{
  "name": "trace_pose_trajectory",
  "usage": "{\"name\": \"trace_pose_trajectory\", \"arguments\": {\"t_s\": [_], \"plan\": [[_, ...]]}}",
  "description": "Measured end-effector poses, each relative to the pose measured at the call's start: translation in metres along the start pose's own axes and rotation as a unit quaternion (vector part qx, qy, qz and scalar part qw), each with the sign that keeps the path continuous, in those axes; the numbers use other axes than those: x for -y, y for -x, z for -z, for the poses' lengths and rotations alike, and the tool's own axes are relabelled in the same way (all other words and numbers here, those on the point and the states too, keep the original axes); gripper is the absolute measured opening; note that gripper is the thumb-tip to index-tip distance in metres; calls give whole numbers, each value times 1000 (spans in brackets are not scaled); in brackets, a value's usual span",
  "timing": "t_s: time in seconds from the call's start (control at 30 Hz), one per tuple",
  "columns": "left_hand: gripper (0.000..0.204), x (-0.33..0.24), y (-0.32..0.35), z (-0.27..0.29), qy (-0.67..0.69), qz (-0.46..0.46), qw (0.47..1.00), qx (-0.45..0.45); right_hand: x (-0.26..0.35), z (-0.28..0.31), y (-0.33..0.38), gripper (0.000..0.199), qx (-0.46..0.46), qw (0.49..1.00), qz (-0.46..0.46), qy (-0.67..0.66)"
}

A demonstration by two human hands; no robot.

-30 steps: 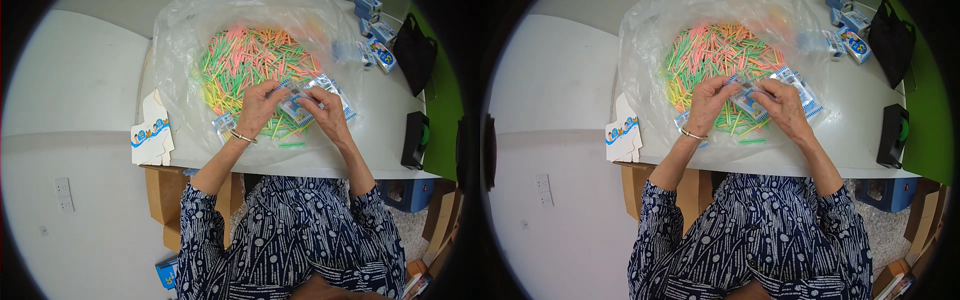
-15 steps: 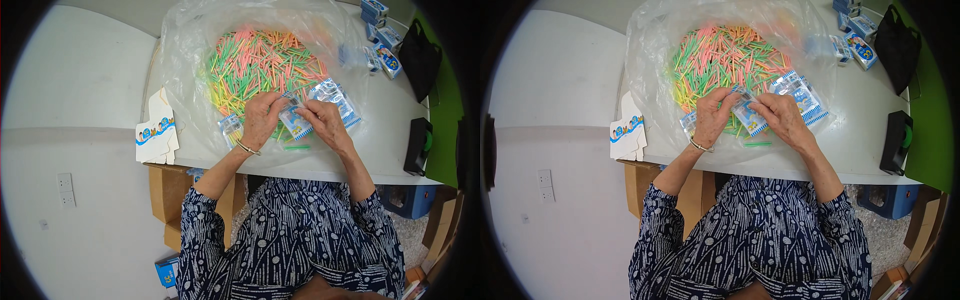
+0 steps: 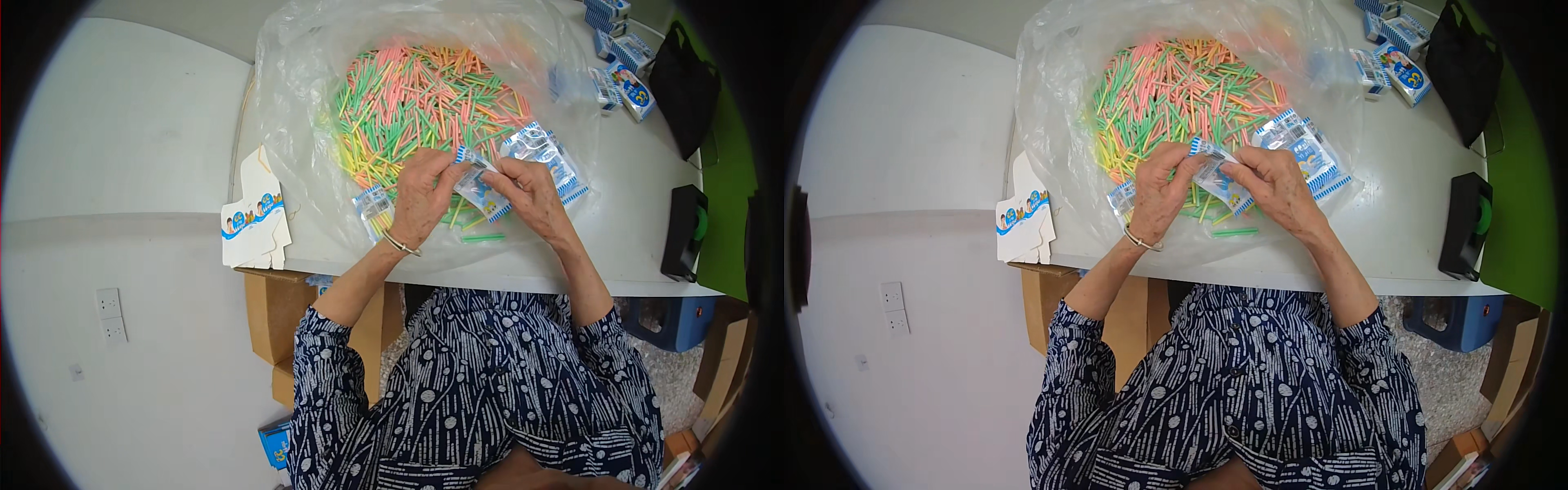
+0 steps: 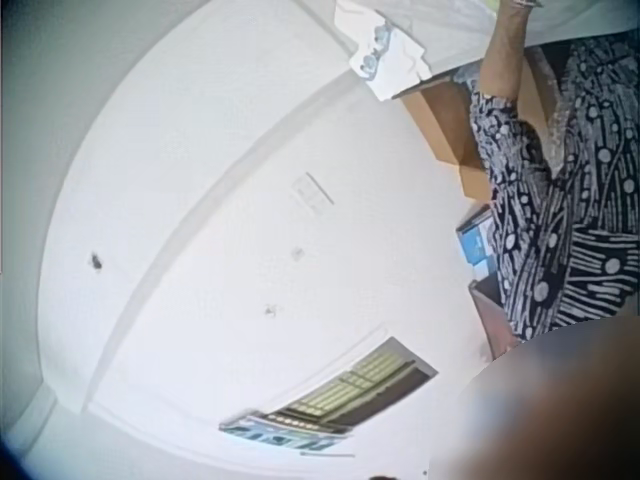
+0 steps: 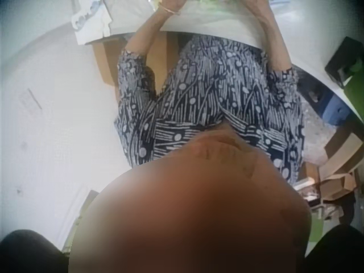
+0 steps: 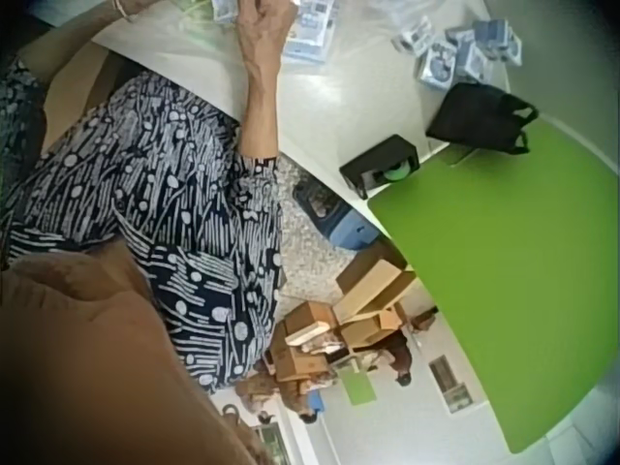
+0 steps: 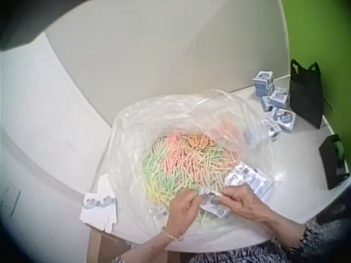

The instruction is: Pack colorful plastic straws into small pouches and then place the filled pouches into a cardboard box.

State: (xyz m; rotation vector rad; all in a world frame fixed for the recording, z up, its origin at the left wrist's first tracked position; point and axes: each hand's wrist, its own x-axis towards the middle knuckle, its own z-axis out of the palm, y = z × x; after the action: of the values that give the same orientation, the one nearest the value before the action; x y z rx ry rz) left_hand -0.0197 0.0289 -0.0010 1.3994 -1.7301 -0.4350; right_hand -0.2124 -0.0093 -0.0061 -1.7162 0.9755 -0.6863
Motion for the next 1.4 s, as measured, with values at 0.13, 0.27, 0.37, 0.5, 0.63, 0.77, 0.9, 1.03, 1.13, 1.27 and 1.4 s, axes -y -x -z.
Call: {"name": "trace_pose_trajectory", "arguments": {"t_s": [0.13, 0.27, 0.37, 0.5, 0.63, 0.77, 0.9, 1.03, 1.13, 1.27, 1.4], "plan": [[18, 18, -21, 15, -80, -65, 990, -97, -7, 14, 4, 22, -91, 993, 20, -74], [28, 32, -25, 15, -242, -93, 961, -94, -11, 35, -2, 21, -178, 975, -2, -133], [40, 28, -28, -5, -322, -89, 942, -28, -4, 39, -5, 21, -202, 968, -22, -148], [46, 24, -35, -26, -360, -44, 932, 15, 1, 39, -4, 22, -212, 964, -21, -158], [41, 29, -44, -38, -383, -10, 923, 36, 3, 36, -7, 21, -212, 963, -21, -166], [33, 42, -48, -46, -392, -43, 919, 2, 4, 33, -7, 22, -222, 958, -29, -180], [24, 55, -48, -47, -391, -38, 920, -10, -3, 31, -10, 22, -209, 960, -18, -185], [21, 54, -54, -41, -334, 4, 940, -68, -2, 23, -13, 21, -224, 949, -21, -223], [20, 43, -70, -13, -125, 123, 984, 0, -15, 7, -20, 19, -199, 928, -7, -316], [26, 12, -80, 7, 224, 266, 937, -17, 4, -22, -35, 22, -170, 802, 2, -573], [27, -8, -75, -11, 509, 218, 829, -75, 3, -42, -57, 25, -127, 671, -64, -728]]}}
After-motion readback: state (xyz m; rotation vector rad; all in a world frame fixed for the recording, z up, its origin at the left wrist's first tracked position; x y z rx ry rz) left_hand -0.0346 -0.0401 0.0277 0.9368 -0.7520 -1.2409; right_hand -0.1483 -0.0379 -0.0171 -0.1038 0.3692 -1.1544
